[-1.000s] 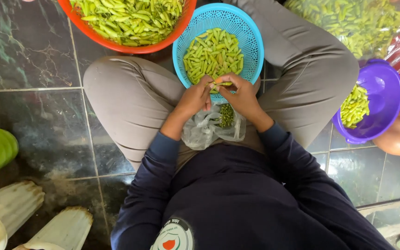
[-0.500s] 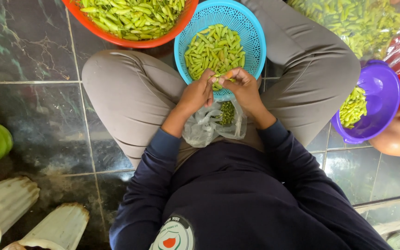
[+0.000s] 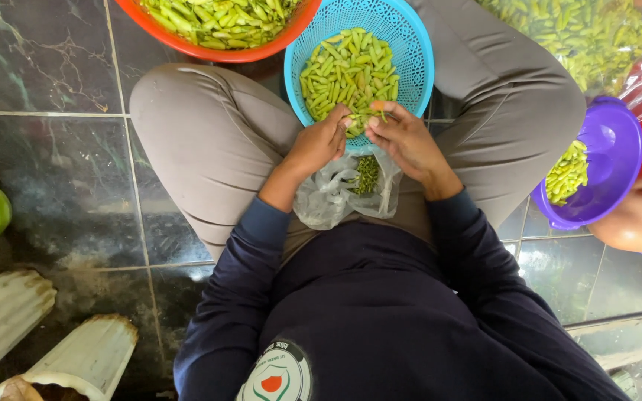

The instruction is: Sorting green chilies by hand, removing stems and placing them into a basket and a plastic bag

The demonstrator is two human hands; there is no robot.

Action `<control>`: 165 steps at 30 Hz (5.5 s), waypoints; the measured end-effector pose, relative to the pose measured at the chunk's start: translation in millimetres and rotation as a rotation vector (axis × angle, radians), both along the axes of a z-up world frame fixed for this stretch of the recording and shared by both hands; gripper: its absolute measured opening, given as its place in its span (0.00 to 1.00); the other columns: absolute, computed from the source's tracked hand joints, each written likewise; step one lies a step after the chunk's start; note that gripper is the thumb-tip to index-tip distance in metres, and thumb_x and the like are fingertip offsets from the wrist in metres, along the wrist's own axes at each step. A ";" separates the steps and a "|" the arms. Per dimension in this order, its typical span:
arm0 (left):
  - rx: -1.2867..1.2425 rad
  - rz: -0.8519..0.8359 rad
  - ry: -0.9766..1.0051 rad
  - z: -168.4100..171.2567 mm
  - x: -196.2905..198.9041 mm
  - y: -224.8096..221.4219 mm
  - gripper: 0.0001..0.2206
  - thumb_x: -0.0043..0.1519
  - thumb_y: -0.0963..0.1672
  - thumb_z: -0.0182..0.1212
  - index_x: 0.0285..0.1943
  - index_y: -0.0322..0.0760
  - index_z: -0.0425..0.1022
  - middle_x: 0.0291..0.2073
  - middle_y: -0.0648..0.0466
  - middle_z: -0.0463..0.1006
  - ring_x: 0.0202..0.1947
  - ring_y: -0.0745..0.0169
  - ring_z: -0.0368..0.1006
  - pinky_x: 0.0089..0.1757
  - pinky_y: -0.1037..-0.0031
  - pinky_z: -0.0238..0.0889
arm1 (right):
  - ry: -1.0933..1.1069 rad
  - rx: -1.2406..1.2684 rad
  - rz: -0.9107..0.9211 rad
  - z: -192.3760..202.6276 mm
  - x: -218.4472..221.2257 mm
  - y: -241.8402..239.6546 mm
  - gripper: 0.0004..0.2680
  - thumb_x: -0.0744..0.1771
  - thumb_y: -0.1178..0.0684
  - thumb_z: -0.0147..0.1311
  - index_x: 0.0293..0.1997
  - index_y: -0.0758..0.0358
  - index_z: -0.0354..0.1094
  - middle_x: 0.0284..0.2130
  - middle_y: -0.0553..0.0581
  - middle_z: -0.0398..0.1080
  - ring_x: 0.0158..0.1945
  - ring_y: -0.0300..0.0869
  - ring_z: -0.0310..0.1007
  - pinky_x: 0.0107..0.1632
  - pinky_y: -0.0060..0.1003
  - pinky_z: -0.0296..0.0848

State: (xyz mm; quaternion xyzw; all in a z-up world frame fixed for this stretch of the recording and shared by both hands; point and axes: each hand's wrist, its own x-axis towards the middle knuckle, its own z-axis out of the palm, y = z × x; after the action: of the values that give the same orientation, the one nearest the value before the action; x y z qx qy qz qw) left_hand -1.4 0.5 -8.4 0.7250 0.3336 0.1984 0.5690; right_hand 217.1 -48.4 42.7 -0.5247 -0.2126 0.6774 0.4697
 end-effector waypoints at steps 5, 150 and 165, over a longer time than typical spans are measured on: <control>-0.038 0.007 -0.036 -6.7 -0.5 1.1 0.15 0.81 0.47 0.33 0.70 0.35 0.57 0.17 0.58 0.76 0.16 0.51 0.71 0.28 0.59 0.66 | -0.458 0.171 0.374 70.7 -7.1 -30.0 0.12 0.70 0.53 0.60 0.57 0.69 0.73 0.36 0.64 0.78 0.42 0.40 0.79 0.46 0.34 0.80; -0.137 0.118 0.123 -8.2 5.1 0.2 0.19 0.71 0.41 0.50 0.71 0.38 0.75 0.14 0.55 0.70 0.15 0.67 0.60 0.22 0.73 0.53 | -0.757 0.555 0.292 75.2 1.1 -28.7 0.11 0.67 0.60 0.53 0.55 0.62 0.72 0.45 0.56 0.76 0.43 0.44 0.77 0.47 0.37 0.75; 0.134 0.032 0.441 -32.8 -2.8 -3.8 0.29 0.70 0.48 0.54 0.81 0.37 0.59 0.47 0.24 0.81 0.51 0.17 0.77 0.52 0.33 0.68 | -0.552 0.663 0.294 28.9 -8.8 6.4 0.10 0.72 0.54 0.53 0.59 0.62 0.72 0.52 0.66 0.73 0.58 0.64 0.73 0.59 0.65 0.74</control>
State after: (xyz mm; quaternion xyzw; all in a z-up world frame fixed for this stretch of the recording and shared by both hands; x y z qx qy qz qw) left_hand -4.2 -3.3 -41.1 0.7815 0.4473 0.0658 0.4299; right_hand 208.3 -42.0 71.6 -0.4713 -0.6074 0.4671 0.4368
